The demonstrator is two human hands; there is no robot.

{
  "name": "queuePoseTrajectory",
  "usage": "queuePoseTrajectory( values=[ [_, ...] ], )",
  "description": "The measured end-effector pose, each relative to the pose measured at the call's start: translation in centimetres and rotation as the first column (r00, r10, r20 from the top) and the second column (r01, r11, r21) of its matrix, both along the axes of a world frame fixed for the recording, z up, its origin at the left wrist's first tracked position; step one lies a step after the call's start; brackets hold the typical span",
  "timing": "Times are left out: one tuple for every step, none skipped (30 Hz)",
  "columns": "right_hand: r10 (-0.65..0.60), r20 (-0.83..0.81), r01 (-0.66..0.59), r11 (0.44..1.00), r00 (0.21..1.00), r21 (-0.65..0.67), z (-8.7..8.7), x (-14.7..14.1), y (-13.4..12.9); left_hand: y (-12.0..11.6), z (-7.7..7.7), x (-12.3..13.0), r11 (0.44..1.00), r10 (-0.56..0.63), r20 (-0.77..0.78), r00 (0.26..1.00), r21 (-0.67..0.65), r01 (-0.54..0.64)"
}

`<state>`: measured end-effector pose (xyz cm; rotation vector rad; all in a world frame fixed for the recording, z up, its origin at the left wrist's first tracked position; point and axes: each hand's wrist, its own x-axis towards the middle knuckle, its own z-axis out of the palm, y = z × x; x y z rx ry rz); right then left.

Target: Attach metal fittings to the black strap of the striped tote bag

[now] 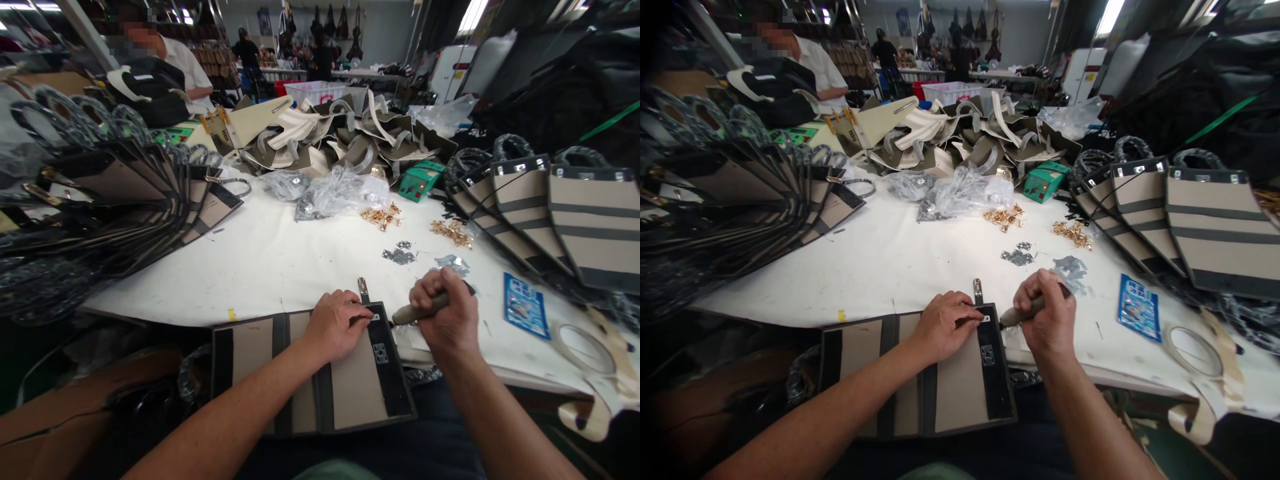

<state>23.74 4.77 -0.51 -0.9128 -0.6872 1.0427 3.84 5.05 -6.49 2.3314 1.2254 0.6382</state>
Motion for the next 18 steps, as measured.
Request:
queuePoseTrajectory(
  values=[
    [0.009,-0.028,-0.009,1.0,1.0,0.006,-0.2,-0.8,0.1,0.0,0.0,0.0,1.0,0.0,0.0,1.0,0.0,0.0],
    [0.013,-0.047,-0.013,1.0,0.999,0.017,-0.5,-1.5,0.2,0.0,0.0,0.0,1.0,-0.001,-0.001,1.0,0.001,0.001],
    [0.017,-0.06,-0.015,1.0,0.998,0.028,-0.9,-2.0,0.3,0.0,0.0,0.0,1.0,-0.002,-0.003,1.0,0.001,0.002],
    [0.022,-0.067,-0.019,0.999,0.998,0.038,-1.3,-2.4,0.3,0.0,0.0,0.0,1.0,-0.004,-0.004,1.0,-0.001,0.004],
    [0.025,-0.068,-0.022,0.999,0.997,0.049,-1.6,-2.6,0.3,0.0,0.0,0.0,1.0,-0.006,-0.004,1.0,-0.004,0.006],
    [0.023,-0.067,-0.019,0.998,0.997,0.062,-1.9,-2.8,0.2,0.0,0.0,0.0,1.0,-0.009,-0.005,1.0,-0.008,0.009],
    [0.018,-0.067,-0.014,0.997,0.998,0.073,-2.1,-2.8,0.1,0.0,0.1,0.0,1.0,-0.01,-0.006,1.0,-0.012,0.01],
    [0.012,-0.072,-0.006,0.997,0.997,0.081,-2.2,-2.8,0.0,0.1,0.1,0.0,1.0,-0.011,-0.008,1.0,-0.017,0.011],
    [0.006,-0.083,0.001,0.996,0.997,0.085,-2.3,-2.7,0.0,0.1,0.1,-0.1,1.0,-0.012,-0.01,1.0,-0.023,0.012],
    [0.0,-0.099,0.008,0.996,0.995,0.085,-2.3,-2.6,0.0,0.1,0.2,-0.1,0.999,-0.013,-0.012,1.0,-0.03,0.012],
    [-0.005,-0.118,0.015,0.997,0.993,0.078,-2.4,-2.5,0.0,0.1,0.2,-0.1,0.999,-0.014,-0.011,1.0,-0.036,0.013],
    [-0.013,-0.139,0.022,0.998,0.99,0.066,-2.5,-2.4,0.0,0.2,0.3,-0.1,0.999,-0.015,-0.008,1.0,-0.042,0.014],
    [-0.025,-0.161,0.033,0.998,0.987,0.049,-2.5,-2.3,0.1,0.2,0.3,-0.1,0.999,-0.016,-0.004,1.0,-0.048,0.016],
    [-0.041,-0.183,0.048,0.998,0.982,0.032,-2.6,-2.2,0.2,0.2,0.3,-0.1,0.998,-0.018,-0.001,1.0,-0.053,0.018],
    [-0.058,-0.2,0.063,0.998,0.978,0.016,-2.6,-2.1,0.3,0.2,0.3,-0.1,0.998,-0.019,0.003,1.0,-0.057,0.019],
    [-0.072,-0.213,0.074,0.997,0.974,0.004,-2.7,-2.0,0.4,0.2,0.3,-0.1,0.998,-0.017,0.008,1.0,-0.063,0.017],
    [-0.08,-0.22,0.082,0.997,0.972,-0.002,-2.7,-2.0,0.5,0.2,0.3,-0.1,0.997,-0.013,0.012,1.0,-0.07,0.014],
    [-0.082,-0.218,0.084,0.996,0.972,-0.002,-2.8,-2.0,0.6,0.3,0.3,-0.1,0.997,-0.011,0.017,1.0,-0.078,0.012]
  ],
)
